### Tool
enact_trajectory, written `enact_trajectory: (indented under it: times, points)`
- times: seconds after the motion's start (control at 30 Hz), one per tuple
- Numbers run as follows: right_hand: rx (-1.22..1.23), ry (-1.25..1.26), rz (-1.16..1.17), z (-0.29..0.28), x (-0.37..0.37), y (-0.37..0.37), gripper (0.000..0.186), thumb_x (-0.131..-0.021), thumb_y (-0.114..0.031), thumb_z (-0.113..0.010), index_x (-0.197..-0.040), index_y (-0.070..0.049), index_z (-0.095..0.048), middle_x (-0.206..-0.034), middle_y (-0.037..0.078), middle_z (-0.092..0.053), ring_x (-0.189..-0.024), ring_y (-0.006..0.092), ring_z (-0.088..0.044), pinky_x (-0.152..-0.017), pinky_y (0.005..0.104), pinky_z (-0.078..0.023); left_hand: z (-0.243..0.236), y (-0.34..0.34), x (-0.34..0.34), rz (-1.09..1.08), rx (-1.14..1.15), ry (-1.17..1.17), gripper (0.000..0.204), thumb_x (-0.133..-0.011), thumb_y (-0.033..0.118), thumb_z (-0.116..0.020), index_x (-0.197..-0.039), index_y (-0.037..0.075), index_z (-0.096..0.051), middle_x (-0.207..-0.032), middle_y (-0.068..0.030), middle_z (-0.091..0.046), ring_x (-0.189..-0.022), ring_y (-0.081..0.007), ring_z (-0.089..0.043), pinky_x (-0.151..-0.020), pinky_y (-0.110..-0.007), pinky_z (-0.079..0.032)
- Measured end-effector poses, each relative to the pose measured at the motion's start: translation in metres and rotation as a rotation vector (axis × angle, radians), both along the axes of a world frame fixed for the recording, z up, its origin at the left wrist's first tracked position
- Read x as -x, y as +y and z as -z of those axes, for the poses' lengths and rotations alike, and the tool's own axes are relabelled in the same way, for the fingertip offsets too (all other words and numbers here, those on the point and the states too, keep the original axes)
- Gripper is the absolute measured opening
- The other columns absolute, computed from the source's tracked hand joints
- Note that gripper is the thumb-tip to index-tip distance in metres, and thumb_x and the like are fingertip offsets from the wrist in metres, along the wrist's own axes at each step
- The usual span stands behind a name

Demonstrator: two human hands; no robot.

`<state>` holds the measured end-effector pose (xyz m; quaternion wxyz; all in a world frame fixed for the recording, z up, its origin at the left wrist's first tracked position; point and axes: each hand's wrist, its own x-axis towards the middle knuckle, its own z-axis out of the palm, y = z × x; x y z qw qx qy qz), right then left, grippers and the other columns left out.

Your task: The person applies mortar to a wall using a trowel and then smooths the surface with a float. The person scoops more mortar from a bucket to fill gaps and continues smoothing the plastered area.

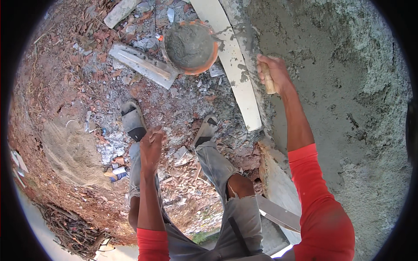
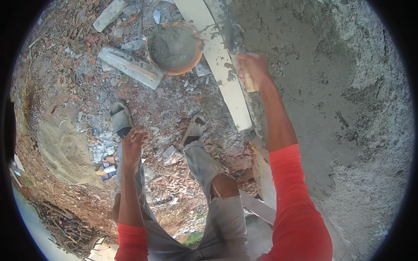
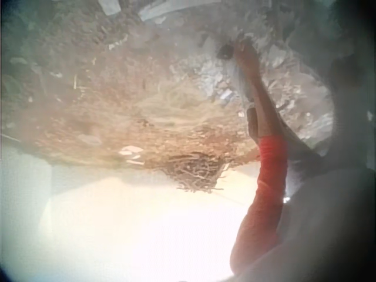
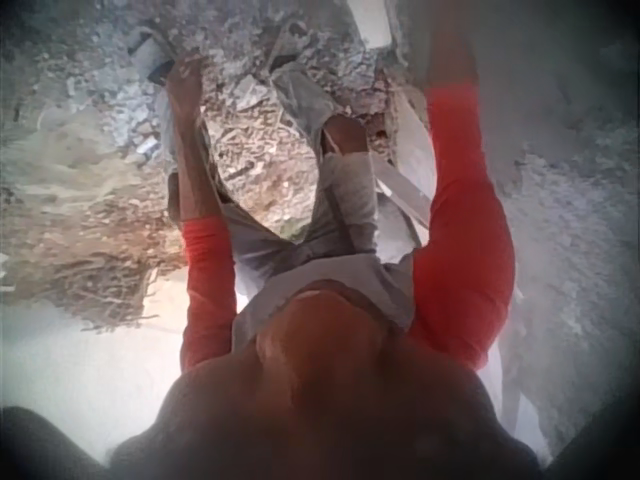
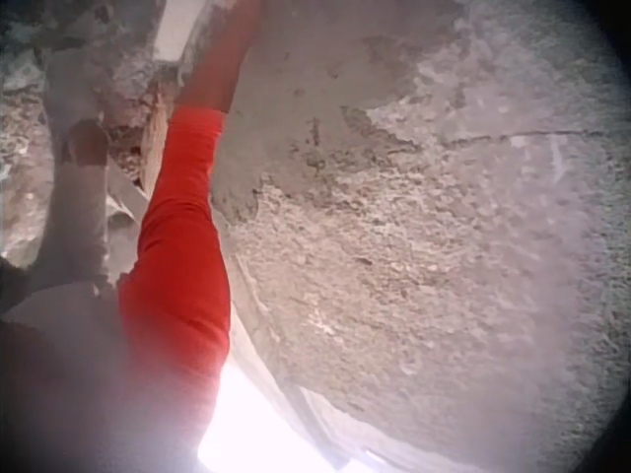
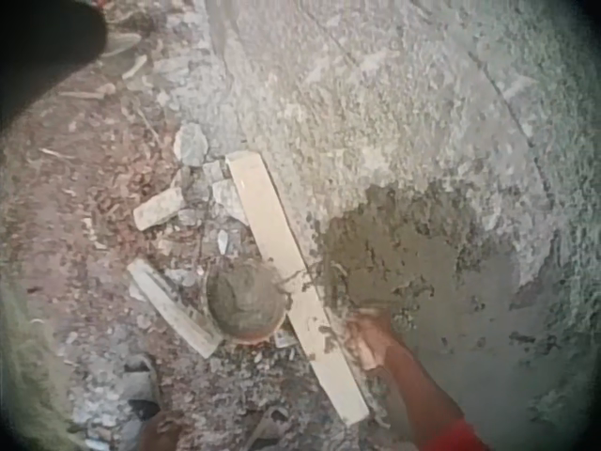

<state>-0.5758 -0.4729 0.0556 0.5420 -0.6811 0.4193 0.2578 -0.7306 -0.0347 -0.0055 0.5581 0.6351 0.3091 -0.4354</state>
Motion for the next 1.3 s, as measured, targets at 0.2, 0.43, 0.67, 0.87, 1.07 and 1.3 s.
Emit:
enact_trajectory:
  times: [0.2, 0.43, 0.67, 0.87, 1.07, 1.3]
  points:
    - [0.365, 0.005, -0.196, -0.055, 0.015, 0.026, 0.025, -0.097, -0.026, -0.070, -0.092, -0.002, -0.068, -0.072, 0.006, -0.065, -0.055, 0.0140, -0.060, -0.049, 0.0307, -0.048, -0.015, 0.008, 0.003, -0.039, -0.008, 0.013, 0.051, -0.103, 0.027, -0.060, -0.137, -0.011, -0.059, -0.115, -0.0187, -0.072, -0.110, -0.0244, -0.069, -0.101, -0.037, -0.053]
    - [0.997, -0.030, -1.046, 0.160, -0.023, 0.099, 0.036, -0.086, -0.034, -0.074, -0.099, -0.001, -0.076, -0.099, 0.021, -0.076, -0.099, 0.0364, -0.075, -0.088, 0.0464, -0.057, -0.003, 0.005, -0.006, -0.123, 0.028, -0.031, 0.049, -0.100, 0.022, -0.062, -0.135, -0.012, -0.060, -0.113, -0.0210, -0.074, -0.105, -0.0241, -0.071, -0.094, -0.035, -0.055]
    - [0.685, -0.049, -0.551, 0.164, 0.026, 0.171, 0.037, -0.085, -0.032, -0.072, -0.095, 0.003, -0.073, -0.092, 0.022, -0.075, -0.084, 0.0404, -0.073, -0.077, 0.0487, -0.057, 0.005, 0.022, 0.003, -0.095, -0.015, 0.021, 0.048, -0.101, 0.024, -0.062, -0.136, -0.008, -0.061, -0.114, -0.0165, -0.074, -0.104, -0.0218, -0.070, -0.094, -0.035, -0.052]
    - [-0.218, -0.026, -0.301, 0.013, 0.003, 0.151, 0.030, -0.092, -0.027, -0.073, -0.097, 0.002, -0.066, -0.071, 0.012, -0.068, -0.054, 0.0218, -0.063, -0.051, 0.0348, -0.049, -0.001, 0.023, -0.002, -0.054, -0.004, 0.035, 0.052, -0.101, 0.028, -0.061, -0.140, -0.005, -0.058, -0.115, -0.0135, -0.073, -0.105, -0.0210, -0.068, -0.094, -0.035, -0.050]
    - [-0.130, -0.007, -0.012, -0.014, -0.064, 0.012, 0.023, -0.096, -0.022, -0.072, -0.091, -0.001, -0.065, -0.069, 0.006, -0.062, -0.052, 0.0131, -0.057, -0.044, 0.0302, -0.046, -0.002, 0.004, -0.005, -0.056, 0.027, -0.045, 0.048, -0.100, 0.023, -0.062, -0.133, -0.012, -0.061, -0.109, -0.0163, -0.074, -0.102, -0.0224, -0.071, -0.094, -0.034, -0.055]
    - [0.400, -0.152, -0.383, -0.021, -0.005, 0.055, 0.024, -0.096, -0.026, -0.071, -0.094, -0.001, -0.069, -0.074, 0.010, -0.067, -0.066, 0.0192, -0.065, -0.064, 0.0363, -0.055, -0.010, 0.037, 0.004, -0.069, 0.025, 0.002, 0.050, -0.102, 0.027, -0.061, -0.139, -0.006, -0.059, -0.115, -0.0148, -0.073, -0.107, -0.0216, -0.069, -0.096, -0.035, -0.052]
